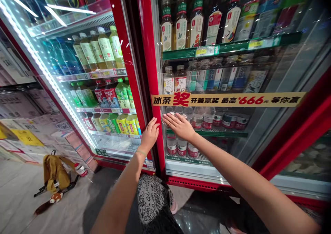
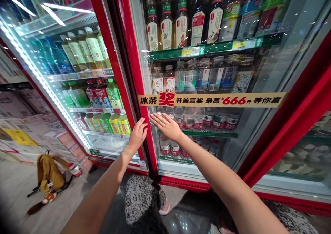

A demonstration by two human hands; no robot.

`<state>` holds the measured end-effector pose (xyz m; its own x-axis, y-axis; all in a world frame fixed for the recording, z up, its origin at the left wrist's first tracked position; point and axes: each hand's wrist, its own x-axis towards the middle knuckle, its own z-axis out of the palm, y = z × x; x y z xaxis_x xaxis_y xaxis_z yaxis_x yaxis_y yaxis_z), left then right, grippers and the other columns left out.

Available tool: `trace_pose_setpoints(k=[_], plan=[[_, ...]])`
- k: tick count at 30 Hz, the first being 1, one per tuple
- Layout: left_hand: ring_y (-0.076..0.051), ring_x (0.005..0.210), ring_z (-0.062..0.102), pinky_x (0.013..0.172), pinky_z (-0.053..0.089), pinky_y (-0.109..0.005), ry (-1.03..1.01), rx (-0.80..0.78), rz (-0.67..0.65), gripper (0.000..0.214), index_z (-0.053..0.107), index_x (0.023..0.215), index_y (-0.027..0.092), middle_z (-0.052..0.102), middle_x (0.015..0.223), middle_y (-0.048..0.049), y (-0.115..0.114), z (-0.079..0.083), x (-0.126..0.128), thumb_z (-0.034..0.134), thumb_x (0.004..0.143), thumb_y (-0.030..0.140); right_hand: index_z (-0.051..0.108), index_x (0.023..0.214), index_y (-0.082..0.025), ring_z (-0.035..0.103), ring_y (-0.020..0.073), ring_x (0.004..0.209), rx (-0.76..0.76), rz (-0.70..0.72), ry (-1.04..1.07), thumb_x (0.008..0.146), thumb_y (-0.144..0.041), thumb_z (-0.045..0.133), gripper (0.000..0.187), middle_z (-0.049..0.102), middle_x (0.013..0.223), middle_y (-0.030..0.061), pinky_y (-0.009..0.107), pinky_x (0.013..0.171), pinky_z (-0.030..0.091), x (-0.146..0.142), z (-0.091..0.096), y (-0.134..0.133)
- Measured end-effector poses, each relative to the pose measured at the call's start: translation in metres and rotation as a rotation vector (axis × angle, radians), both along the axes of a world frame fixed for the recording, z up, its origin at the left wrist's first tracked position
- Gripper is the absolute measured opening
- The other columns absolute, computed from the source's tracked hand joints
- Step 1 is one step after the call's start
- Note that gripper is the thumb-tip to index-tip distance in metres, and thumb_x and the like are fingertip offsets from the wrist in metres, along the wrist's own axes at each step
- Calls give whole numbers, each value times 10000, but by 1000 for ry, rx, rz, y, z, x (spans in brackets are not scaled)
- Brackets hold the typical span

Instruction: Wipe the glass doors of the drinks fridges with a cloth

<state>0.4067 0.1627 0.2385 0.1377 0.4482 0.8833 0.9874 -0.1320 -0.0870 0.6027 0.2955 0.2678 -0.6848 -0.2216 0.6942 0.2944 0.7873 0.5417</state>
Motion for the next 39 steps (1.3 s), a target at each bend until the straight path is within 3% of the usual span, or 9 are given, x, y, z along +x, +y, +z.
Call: trace_pose_setpoints(k=[7, 13, 17, 20, 24, 29, 32, 36, 39], plan=[[-240, 1434, 515, 1170, 508, -442, 14, 3, 10, 329, 585, 1328, 164, 611, 1415, -156, -2, 6, -2, 459, 1025, 160, 309, 1628, -183, 449, 154, 1481, 128, 75, -149, 982, -117, 423, 660, 439, 1629, 21, 352, 1253, 368, 8, -35, 4], [-234, 1377, 568, 1147, 520, -431, 13, 32, 20, 382, 580, 1382, 189, 653, 1330, -141, -1, 13, -3, 481, 1015, 150, 410, 1585, -187, 381, 160, 1524, 91, 3, -66, 971, -122, 436, 619, 413, 1648, 25, 369, 1277, 328, 5, -53, 3], [-233, 1369, 571, 1129, 527, -420, 46, 6, 19, 420, 563, 1417, 199, 660, 1322, -127, -7, 17, -4, 478, 1011, 131, 474, 1545, -164, 329, 134, 1547, 143, 83, -147, 939, -98, 441, 611, 430, 1641, 5, 303, 1261, 345, 20, -74, 7], [-237, 1320, 607, 1104, 534, -430, 99, -18, 43, 404, 600, 1386, 219, 688, 1286, -112, -9, 25, -4, 501, 1003, 134, 438, 1565, -155, 318, 128, 1552, 155, 51, -189, 965, -92, 416, 603, 401, 1654, -13, 299, 1266, 337, 40, -65, 15], [-235, 1309, 619, 1143, 490, -445, 165, 99, 57, 371, 656, 1330, 249, 703, 1268, -104, 9, 41, 11, 545, 989, 153, 267, 1640, -184, 362, 176, 1538, -12, -74, -23, 1016, -124, 411, 643, 375, 1661, 29, 391, 1301, 277, 52, -39, 18], [-220, 1386, 558, 1228, 389, -433, 281, 178, 13, 449, 602, 1414, 264, 683, 1340, -95, 33, 68, 41, 539, 986, 143, 246, 1644, -219, 459, 112, 1471, 9, 33, -192, 1032, -116, 375, 634, 437, 1622, -26, 293, 1267, 327, 84, -52, 21], [-217, 1421, 526, 1252, 348, -436, 312, 147, -1, 475, 575, 1449, 277, 668, 1380, -86, 37, 81, 47, 512, 996, 145, 249, 1640, -261, 461, 101, 1468, -13, 0, -229, 1040, -124, 381, 630, 417, 1629, -58, 280, 1258, 336, 108, -50, 28], [-234, 1491, 442, 1276, 298, -460, 281, 102, 8, 521, 511, 1511, 284, 603, 1476, -98, 46, 88, 48, 510, 1002, 171, 181, 1656, -291, 404, 173, 1516, -152, -146, -24, 1045, -164, 412, 665, 384, 1648, -10, 406, 1297, 278, 103, -29, 29], [-237, 1522, 392, 1298, 237, -474, 258, 79, 16, 546, 470, 1541, 296, 563, 1524, -97, 56, 87, 55, 507, 1007, 187, 190, 1657, -259, 391, 173, 1523, -153, -135, -38, 1046, -167, 407, 655, 388, 1650, 6, 404, 1300, 283, 94, -31, 26]])
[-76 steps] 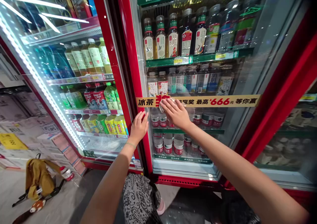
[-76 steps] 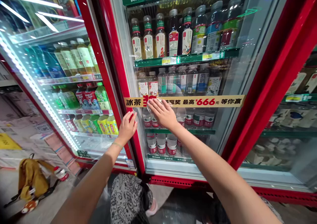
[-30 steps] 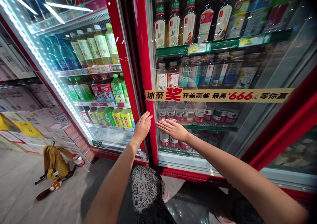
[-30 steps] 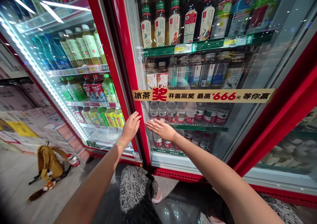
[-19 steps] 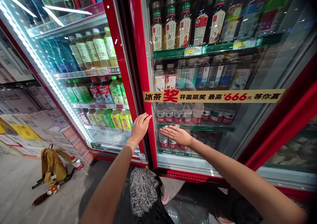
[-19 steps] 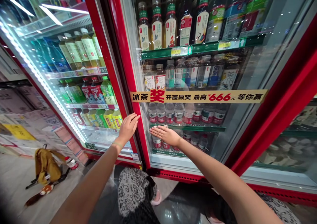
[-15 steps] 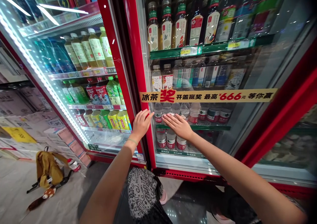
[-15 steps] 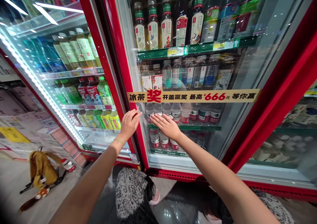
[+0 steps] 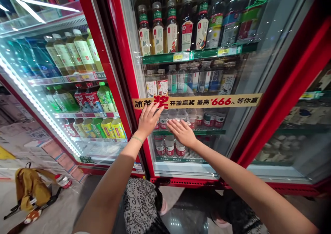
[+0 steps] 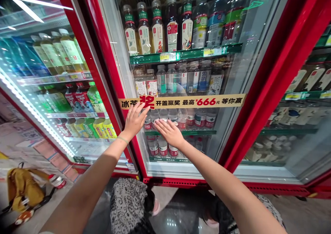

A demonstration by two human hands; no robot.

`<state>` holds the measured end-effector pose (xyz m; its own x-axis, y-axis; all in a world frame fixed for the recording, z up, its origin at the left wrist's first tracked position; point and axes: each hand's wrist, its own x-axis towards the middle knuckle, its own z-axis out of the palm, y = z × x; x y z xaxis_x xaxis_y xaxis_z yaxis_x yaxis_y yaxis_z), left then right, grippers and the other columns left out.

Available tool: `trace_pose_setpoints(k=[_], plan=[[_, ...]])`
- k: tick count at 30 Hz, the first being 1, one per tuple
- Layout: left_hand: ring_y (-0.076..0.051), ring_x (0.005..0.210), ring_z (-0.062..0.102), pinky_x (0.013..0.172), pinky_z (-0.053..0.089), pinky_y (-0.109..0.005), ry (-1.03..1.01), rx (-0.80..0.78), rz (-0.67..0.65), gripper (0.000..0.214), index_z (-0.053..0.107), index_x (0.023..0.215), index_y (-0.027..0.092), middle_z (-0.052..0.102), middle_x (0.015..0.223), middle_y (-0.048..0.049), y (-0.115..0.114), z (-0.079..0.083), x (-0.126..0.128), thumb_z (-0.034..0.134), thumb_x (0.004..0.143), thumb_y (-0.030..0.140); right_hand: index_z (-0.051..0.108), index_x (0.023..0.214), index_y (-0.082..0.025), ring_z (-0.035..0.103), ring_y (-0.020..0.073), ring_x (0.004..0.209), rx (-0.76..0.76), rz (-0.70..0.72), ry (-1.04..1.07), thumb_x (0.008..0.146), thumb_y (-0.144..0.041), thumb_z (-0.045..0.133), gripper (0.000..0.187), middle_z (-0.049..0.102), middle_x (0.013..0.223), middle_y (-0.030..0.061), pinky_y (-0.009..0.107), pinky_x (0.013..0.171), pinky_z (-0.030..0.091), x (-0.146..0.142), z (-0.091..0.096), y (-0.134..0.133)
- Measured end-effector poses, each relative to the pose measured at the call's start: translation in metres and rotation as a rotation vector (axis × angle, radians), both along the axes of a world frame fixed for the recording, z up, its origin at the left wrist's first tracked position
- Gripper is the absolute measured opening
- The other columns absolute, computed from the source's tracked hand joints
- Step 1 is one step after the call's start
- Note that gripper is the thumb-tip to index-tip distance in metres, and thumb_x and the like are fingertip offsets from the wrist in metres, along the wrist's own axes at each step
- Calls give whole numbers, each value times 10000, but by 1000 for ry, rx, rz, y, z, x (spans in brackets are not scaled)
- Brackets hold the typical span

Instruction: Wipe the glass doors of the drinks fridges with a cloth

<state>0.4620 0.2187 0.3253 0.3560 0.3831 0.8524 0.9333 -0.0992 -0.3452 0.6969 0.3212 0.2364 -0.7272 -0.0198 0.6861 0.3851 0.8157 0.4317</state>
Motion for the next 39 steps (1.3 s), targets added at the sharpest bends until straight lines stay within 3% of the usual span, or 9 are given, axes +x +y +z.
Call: trace_pose_setpoints(k=[6, 13, 16, 20, 23, 26, 29, 33, 39], plan=[[-278, 1555, 322, 1309, 116, -557, -27, -49, 36, 597, 400, 1580, 319, 483, 1592, -98, 8, -13, 18, 525, 1003, 232, 306, 1620, -320, 447, 84, 1474, -12, 159, -260, 1057, -116, 330, 600, 422, 1631, -90, 264, 1260, 332, 57, -19, 21], [-328, 1588, 207, 1296, 91, -625, -238, 34, 70, 585, 467, 1547, 287, 437, 1618, -115, 31, -38, 42, 561, 970, 273, 284, 1638, -249, 437, 226, 1499, -23, -178, 319, 1031, -194, 490, 643, 481, 1589, 76, 491, 1320, 176, 41, -2, 16], [-327, 1586, 212, 1294, 102, -633, -280, 71, 60, 553, 505, 1523, 295, 451, 1608, -114, 40, -46, 44, 558, 972, 304, 324, 1622, -272, 421, 155, 1504, 30, -62, 110, 1042, -191, 450, 599, 463, 1607, -5, 374, 1307, 254, 41, -13, 11], [-331, 1585, 210, 1293, 104, -637, -289, 91, 50, 534, 534, 1503, 290, 464, 1597, -122, 45, -51, 39, 557, 970, 321, 409, 1569, -388, 481, 67, 1446, 84, -24, -83, 1054, -190, 433, 552, 501, 1568, -119, 225, 1253, 318, 96, -22, 31], [-342, 1585, 199, 1290, 98, -646, -300, 108, 71, 525, 552, 1490, 270, 464, 1595, -134, 47, -53, 41, 552, 968, 327, 410, 1582, -334, 486, 169, 1461, 53, -190, 100, 1035, -204, 489, 568, 536, 1545, -11, 374, 1317, 212, 119, -17, 48], [-342, 1587, 189, 1288, 104, -648, -326, 138, 79, 536, 536, 1503, 257, 439, 1611, -139, 48, -55, 49, 542, 970, 312, 348, 1618, -220, 400, 265, 1518, 0, -283, 263, 1017, -226, 508, 622, 473, 1586, 103, 534, 1324, 133, 99, -11, 48], [-337, 1591, 183, 1291, 105, -643, -377, 152, 65, 572, 479, 1543, 256, 386, 1640, -143, 48, -57, 55, 530, 975, 288, 319, 1626, -282, 353, 152, 1538, 23, -106, 16, 1043, -185, 418, 599, 427, 1627, -7, 393, 1335, 177, 82, -11, 35], [-339, 1591, 185, 1287, 97, -651, -402, 131, 50, 600, 443, 1565, 269, 359, 1653, -139, 48, -60, 56, 528, 972, 300, 342, 1610, -305, 369, 66, 1516, 68, 54, -314, 1061, -136, 330, 575, 387, 1644, -105, 256, 1308, 223, 122, -11, 40], [-338, 1594, 178, 1286, 85, -648, -416, 141, 70, 583, 479, 1545, 249, 378, 1645, -147, 49, -61, 55, 520, 966, 309, 304, 1632, -232, 379, 248, 1531, 44, -248, 259, 1027, -215, 484, 632, 452, 1609, 72, 520, 1329, 127, 165, 10, 73]])
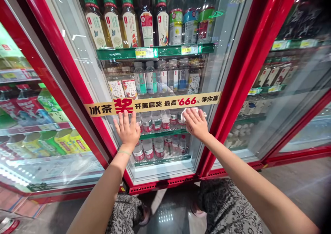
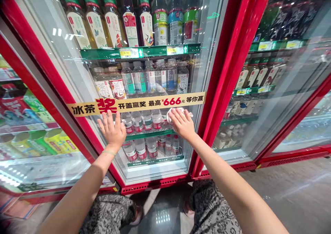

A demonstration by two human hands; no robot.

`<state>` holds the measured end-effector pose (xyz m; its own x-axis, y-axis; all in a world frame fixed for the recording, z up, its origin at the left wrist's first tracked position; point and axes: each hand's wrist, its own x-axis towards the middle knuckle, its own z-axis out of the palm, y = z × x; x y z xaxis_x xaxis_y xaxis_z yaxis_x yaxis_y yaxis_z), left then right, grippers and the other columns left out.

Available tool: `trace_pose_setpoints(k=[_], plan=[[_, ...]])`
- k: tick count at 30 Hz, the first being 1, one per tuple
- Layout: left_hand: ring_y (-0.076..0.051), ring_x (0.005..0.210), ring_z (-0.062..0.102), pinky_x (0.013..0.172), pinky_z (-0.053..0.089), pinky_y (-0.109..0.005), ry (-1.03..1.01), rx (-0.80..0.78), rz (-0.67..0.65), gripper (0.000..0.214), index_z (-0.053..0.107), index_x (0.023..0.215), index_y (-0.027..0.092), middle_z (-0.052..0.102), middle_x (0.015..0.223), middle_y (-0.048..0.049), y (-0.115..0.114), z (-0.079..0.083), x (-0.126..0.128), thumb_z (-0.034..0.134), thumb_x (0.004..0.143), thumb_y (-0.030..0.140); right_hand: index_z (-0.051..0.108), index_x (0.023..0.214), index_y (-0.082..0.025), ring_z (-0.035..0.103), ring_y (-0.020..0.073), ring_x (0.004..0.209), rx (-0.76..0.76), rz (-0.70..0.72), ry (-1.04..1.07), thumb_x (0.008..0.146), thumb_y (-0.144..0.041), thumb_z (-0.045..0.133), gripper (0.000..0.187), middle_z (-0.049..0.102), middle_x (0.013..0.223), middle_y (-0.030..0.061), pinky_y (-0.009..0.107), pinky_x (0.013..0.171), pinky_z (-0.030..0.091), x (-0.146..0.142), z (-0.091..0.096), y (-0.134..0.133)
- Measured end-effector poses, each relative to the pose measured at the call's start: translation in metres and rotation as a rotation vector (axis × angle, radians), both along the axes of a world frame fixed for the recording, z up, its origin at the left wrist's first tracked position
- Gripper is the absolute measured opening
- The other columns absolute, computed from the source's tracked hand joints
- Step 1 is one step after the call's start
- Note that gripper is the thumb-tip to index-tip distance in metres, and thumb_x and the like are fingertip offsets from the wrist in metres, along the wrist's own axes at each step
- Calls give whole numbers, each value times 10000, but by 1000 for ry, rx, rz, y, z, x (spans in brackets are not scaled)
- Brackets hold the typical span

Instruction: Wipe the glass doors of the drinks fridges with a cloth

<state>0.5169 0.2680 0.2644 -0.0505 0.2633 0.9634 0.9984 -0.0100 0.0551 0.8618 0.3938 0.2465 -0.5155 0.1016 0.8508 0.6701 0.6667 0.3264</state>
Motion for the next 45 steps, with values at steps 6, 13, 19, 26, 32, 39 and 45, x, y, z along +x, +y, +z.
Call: trace_pose_setpoints(k=[6, 13, 19, 26, 32, 39, 45], plan=[[-345, 1593, 188, 1287, 61, -645, -58, -54, -33, 552, 524, 1513, 241, 400, 1635, -152, -3, 3, -1, 511, 970, 339, 232, 1644, -337, 390, 174, 1523, 36, 106, -203, 1035, -266, 485, 664, 437, 1622, -14, 429, 1331, 152, -22, 12, -2], [-348, 1588, 209, 1282, 92, -651, -56, -23, -13, 549, 540, 1500, 239, 428, 1618, -161, -2, 3, 0, 512, 964, 352, 113, 1672, -176, 202, 311, 1588, -41, -155, 377, 1016, -272, 436, 737, 242, 1699, 126, 602, 1304, 150, -8, -24, 1], [-355, 1590, 198, 1278, 82, -663, -81, -42, -37, 559, 545, 1494, 235, 411, 1629, -161, -4, 5, 1, 522, 951, 364, 212, 1661, -262, 275, 289, 1573, -66, -77, 210, 1010, -307, 462, 699, 326, 1682, 66, 570, 1313, 126, 10, -9, 14], [-360, 1596, 171, 1281, 38, -659, -119, -49, -62, 571, 549, 1490, 228, 388, 1642, -164, -3, 4, 0, 523, 940, 380, 61, 1675, -198, 154, 326, 1599, -51, -184, 444, 1014, -282, 409, 752, 145, 1729, 102, 622, 1283, 203, -3, -24, 3], [-354, 1603, 137, 1280, 23, -657, -117, -69, -50, 579, 536, 1496, 201, 360, 1653, -179, -4, 5, 1, 515, 944, 374, 148, 1671, -176, 170, 340, 1597, -123, -159, 586, 1021, -291, 353, 692, 213, 1717, 120, 667, 1272, 169, 1, -28, 10], [-340, 1606, 118, 1280, 27, -660, -140, -45, -17, 582, 475, 1538, 191, 351, 1656, -185, -4, 1, 13, 459, 985, 371, 270, 1647, -291, 290, 254, 1571, -169, -5, 11, 1010, -314, 467, 667, 396, 1650, 45, 536, 1319, 138, -46, -71, -23], [-344, 1604, 119, 1278, 60, -661, -81, -77, -20, 573, 500, 1522, 190, 384, 1635, -200, -5, -5, 3, 478, 982, 383, 199, 1664, -225, 181, 306, 1595, -122, -116, 372, 1014, -282, 455, 701, 276, 1694, 97, 611, 1305, 84, -26, -47, 0]])
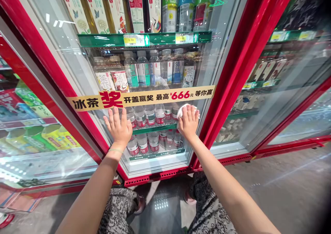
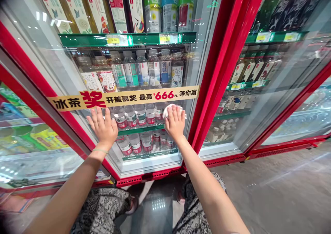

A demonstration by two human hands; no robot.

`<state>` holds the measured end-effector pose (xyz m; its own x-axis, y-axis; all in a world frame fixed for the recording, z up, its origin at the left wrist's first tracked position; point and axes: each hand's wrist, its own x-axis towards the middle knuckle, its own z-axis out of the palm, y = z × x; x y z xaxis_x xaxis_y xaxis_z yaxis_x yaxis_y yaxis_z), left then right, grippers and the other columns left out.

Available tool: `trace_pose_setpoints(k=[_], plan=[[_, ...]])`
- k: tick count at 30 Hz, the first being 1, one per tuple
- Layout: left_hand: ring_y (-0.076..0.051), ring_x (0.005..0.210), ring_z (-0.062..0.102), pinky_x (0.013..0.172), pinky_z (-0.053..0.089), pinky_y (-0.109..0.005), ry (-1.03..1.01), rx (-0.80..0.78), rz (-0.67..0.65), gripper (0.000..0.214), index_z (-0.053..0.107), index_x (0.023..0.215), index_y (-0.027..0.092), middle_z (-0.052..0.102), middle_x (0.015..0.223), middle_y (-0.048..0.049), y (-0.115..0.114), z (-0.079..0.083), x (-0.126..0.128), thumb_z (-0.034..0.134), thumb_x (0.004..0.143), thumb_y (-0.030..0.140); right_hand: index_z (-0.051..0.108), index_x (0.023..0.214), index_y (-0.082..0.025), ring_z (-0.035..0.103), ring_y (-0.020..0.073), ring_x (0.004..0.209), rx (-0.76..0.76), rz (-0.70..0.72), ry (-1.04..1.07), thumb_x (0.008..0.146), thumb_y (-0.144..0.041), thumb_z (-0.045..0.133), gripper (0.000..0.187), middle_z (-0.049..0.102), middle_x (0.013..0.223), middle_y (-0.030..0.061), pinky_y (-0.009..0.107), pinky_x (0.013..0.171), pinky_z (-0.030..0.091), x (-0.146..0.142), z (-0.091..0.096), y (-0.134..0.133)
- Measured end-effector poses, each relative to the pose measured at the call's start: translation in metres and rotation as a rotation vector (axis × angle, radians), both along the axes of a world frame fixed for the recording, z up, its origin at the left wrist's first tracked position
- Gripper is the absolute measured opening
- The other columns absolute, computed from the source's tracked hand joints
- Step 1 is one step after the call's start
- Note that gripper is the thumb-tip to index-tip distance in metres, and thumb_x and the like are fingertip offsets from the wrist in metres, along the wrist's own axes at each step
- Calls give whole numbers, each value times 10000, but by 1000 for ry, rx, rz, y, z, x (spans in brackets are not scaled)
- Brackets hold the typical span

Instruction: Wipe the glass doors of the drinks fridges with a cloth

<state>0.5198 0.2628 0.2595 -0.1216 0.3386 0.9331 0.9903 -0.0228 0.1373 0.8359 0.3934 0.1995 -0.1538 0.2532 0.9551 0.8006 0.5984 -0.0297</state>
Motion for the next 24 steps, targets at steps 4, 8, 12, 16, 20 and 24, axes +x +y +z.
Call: trace_pose_setpoints(k=[4, 8, 12, 16, 20, 24], plan=[[-341, 1607, 69, 1276, 35, -669, -16, 12, 29, 595, 428, 1565, 173, 319, 1664, -213, 0, -1, 17, 451, 996, 348, 144, 1670, -165, 123, 336, 1603, -65, -1, 8, 1006, -306, 488, 761, 176, 1713, 149, 647, 1287, 133, 7, -49, -16], [-366, 1602, -37, 1261, 10, -699, -69, -24, 34, 700, 293, 1618, 126, 166, 1702, -242, -4, -4, 47, 487, 993, 373, 322, 1630, -208, 272, 298, 1577, -139, 153, -370, 983, -357, 551, 703, 374, 1656, 124, 576, 1312, 48, 10, -67, -32], [-400, 1599, -14, 1254, 49, -717, 36, -115, 12, 702, 372, 1589, 146, 217, 1691, -243, -15, -20, 50, 584, 960, 372, 354, 1616, -281, 329, 257, 1557, -134, 213, -446, 963, -269, 538, 679, 431, 1634, 64, 539, 1317, 9, 27, -50, -23], [-390, 1597, 130, 1268, 156, -677, 179, -190, -2, 586, 515, 1510, 215, 410, 1617, -202, -28, -60, 38, 632, 948, 334, 454, 1558, -263, 332, 228, 1556, -48, 235, -276, 958, -135, 501, 615, 490, 1596, 76, 543, 1312, 123, 32, -68, -17], [-369, 1554, 304, 1265, 235, -629, 238, -196, -9, 531, 570, 1466, 261, 547, 1503, -173, -37, -102, 38, 659, 943, 297, 516, 1496, -260, 384, 203, 1529, -53, 238, -148, 953, -72, 467, 576, 545, 1551, 82, 540, 1294, 219, 17, -107, -22], [-338, 1475, 442, 1252, 302, -572, 280, -133, -22, 536, 586, 1447, 285, 612, 1399, -144, -45, -116, 36, 692, 923, 251, 529, 1499, -289, 432, 231, 1502, -73, 178, -111, 960, -108, 499, 569, 546, 1546, 76, 533, 1304, 191, -17, -111, -32]])
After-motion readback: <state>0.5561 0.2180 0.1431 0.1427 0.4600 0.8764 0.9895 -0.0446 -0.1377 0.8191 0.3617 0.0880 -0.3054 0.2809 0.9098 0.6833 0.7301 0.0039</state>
